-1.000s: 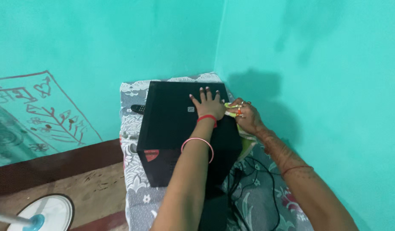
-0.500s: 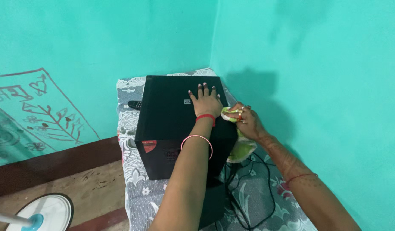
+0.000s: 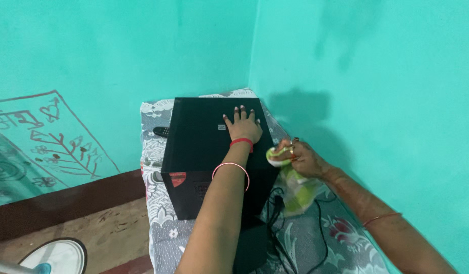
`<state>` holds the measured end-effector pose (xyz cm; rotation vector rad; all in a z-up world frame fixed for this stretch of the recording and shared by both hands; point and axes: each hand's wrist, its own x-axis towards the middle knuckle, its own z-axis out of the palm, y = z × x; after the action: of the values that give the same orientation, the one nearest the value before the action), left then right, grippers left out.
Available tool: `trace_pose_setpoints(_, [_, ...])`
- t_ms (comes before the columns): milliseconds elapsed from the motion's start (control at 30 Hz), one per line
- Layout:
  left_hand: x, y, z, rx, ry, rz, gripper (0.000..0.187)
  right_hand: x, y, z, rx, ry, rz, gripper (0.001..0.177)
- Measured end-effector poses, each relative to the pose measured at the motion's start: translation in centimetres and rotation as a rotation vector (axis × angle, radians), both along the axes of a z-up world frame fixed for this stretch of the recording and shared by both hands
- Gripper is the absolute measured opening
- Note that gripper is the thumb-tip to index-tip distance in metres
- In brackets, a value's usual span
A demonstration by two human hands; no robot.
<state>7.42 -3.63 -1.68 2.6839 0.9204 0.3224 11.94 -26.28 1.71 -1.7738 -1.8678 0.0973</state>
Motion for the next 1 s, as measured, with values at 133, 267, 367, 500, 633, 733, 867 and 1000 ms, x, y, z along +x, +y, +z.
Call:
trace_pose_setpoints(133, [-0.5, 2.2, 0.7, -0.057, -0.047, -0.004, 0.052, 3.2, 2.6, 3.2, -0.333, 0.036, 0.102, 0.037])
trace_pose_setpoints(267, [-1.8, 4.6, 3.3, -0.193, 0.046, -0.041, 0.055, 6.5, 6.6, 5.1, -0.325, 0.093, -0.257, 0.025])
trace_pose_setpoints(367, [-3.7, 6.7, 3.3, -0.139, 0.074, 0.007, 0.064, 8.9, 10.3, 4.6, -0.077, 0.118, -0.402, 0.026])
trace_pose_setpoints(500, [-5.9, 9.6, 2.5, -0.045, 0.113, 0.185, 0.071, 11.2, 14.9, 2.1, 0.129, -0.108, -0.437, 0.030])
trace_pose_setpoints(633, [-8.5, 13.9, 2.5, 0.030, 0.110, 0.438, 0.074, 14.8, 18.1, -0.9, 0.033, -0.231, -0.470, 0.034])
trace_pose_setpoints(733, [-10.2, 17.9, 1.1, -0.162, 0.010, 0.404, 0.079, 16.3, 20.0, -2.5, -0.110, -0.279, -0.542, 0.025])
trace_pose_setpoints(867, [-9.3, 21.1, -2.2, -0.262, -0.170, 0.288, 0.077, 16.6, 21.0, -2.0, -0.151, -0.310, -0.554, 0.019])
trace_pose_setpoints(1000, [-9.0, 21.6, -4.4, -0.196, -0.212, 0.279, 0.069, 16.3, 21.3, -1.8, -0.188, -0.278, -0.571, 0.023])
